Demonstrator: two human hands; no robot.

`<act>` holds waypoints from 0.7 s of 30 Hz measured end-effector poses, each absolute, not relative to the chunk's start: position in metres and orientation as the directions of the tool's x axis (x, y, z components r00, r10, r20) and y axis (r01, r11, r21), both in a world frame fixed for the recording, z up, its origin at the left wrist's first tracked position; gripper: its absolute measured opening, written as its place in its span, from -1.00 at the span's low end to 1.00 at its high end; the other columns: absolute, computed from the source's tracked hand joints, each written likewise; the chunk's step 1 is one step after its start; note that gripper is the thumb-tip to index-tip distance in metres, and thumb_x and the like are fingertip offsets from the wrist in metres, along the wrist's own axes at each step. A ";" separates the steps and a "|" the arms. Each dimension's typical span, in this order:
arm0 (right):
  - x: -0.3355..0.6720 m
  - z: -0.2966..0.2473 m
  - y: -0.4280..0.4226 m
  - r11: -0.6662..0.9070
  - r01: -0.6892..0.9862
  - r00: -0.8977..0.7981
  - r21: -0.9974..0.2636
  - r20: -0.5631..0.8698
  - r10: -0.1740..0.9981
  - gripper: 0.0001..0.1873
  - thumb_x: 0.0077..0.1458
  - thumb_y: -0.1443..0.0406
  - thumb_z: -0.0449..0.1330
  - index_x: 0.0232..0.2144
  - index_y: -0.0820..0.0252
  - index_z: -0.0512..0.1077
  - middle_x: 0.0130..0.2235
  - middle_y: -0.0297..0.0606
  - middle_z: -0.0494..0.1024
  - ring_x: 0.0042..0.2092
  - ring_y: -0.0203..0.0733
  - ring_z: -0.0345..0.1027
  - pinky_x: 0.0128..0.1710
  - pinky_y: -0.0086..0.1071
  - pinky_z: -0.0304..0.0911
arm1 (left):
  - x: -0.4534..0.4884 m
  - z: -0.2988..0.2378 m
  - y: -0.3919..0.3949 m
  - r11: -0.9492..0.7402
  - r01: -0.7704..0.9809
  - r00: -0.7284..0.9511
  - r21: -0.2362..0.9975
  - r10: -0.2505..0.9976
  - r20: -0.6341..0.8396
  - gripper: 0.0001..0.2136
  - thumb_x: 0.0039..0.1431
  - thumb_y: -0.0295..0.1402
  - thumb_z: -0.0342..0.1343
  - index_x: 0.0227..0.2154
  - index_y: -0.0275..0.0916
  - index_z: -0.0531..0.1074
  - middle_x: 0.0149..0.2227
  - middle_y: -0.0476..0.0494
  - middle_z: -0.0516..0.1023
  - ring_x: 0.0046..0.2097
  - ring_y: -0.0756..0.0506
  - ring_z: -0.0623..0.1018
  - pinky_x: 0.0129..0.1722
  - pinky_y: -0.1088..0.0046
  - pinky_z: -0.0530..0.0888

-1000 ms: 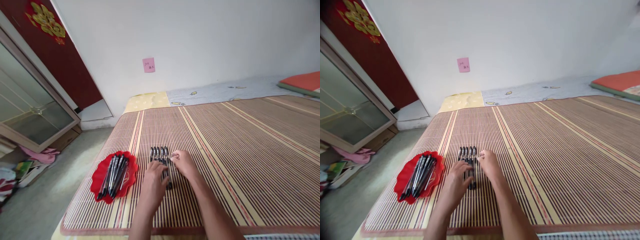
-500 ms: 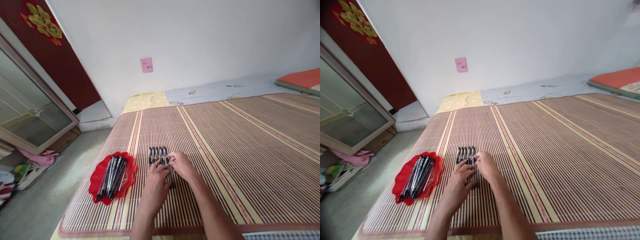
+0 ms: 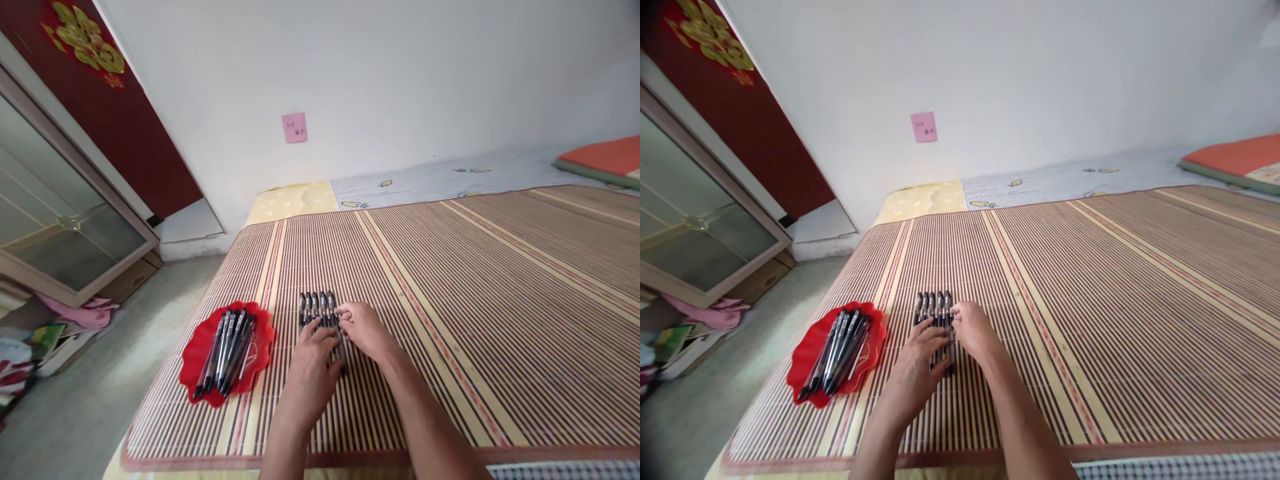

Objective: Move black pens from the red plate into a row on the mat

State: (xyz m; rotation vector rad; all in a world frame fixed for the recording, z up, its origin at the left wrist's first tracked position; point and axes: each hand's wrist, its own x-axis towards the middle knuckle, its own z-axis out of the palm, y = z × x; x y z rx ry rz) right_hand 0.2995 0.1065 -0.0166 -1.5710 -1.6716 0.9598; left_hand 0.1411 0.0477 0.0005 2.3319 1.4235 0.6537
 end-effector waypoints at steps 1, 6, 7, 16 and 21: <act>0.300 -0.017 0.107 0.018 0.530 -0.078 -0.848 -0.027 0.997 -0.64 0.05 0.54 0.10 -0.22 0.25 0.63 -0.43 -0.27 0.59 -0.43 -0.24 0.46 -0.38 -0.44 0.25 | 0.142 0.001 0.047 -0.454 0.738 0.404 0.499 0.890 0.212 -0.71 0.07 -0.60 0.26 -0.14 -0.21 0.62 0.05 -0.22 0.63 0.29 -0.40 0.41 0.27 -0.21 0.39; 0.302 -0.018 0.108 0.050 0.533 -0.104 -0.845 -0.007 0.995 -0.64 0.06 0.53 0.07 -0.27 0.24 0.63 -0.51 -0.29 0.55 -0.45 -0.22 0.44 -0.38 -0.42 0.23 | 0.145 0.004 0.046 -0.470 0.715 0.433 0.517 0.879 0.200 -0.73 0.08 -0.60 0.25 -0.17 -0.20 0.63 0.07 -0.22 0.63 0.29 -0.39 0.42 0.27 -0.21 0.38; 0.302 -0.018 0.108 0.054 0.530 -0.107 -0.846 -0.004 0.994 -0.65 0.06 0.53 0.07 -0.28 0.22 0.63 -0.52 -0.30 0.53 -0.46 -0.23 0.44 -0.39 -0.42 0.22 | 0.144 0.004 0.047 -0.473 0.708 0.432 0.524 0.878 0.207 -0.72 0.08 -0.60 0.25 -0.17 -0.20 0.63 0.06 -0.22 0.64 0.29 -0.39 0.43 0.27 -0.22 0.38; 0.302 -0.008 0.101 -0.020 0.471 -0.077 -0.882 -0.064 0.995 -0.79 0.04 0.49 0.14 -0.46 0.19 0.54 -0.54 -0.34 0.49 -0.48 -0.25 0.39 -0.45 -0.43 0.14 | 0.128 0.002 0.051 -0.422 0.690 0.262 0.588 0.903 0.340 -0.80 0.18 -0.56 0.19 -0.16 -0.21 0.56 -0.04 -0.21 0.64 0.18 -0.27 0.51 0.24 -0.04 0.39; 0.307 0.015 0.093 0.000 0.609 -0.070 -0.793 -0.054 0.996 -0.71 0.12 0.46 0.08 -0.61 0.15 0.32 -0.55 -0.34 0.42 -0.51 -0.28 0.28 -0.49 -0.39 0.01 | 0.127 0.015 0.048 -0.330 0.700 0.130 0.633 0.931 0.342 -0.86 0.27 -0.43 0.10 -0.43 -0.19 0.40 -0.31 -0.10 0.54 -0.20 -0.16 0.54 -0.19 0.31 0.43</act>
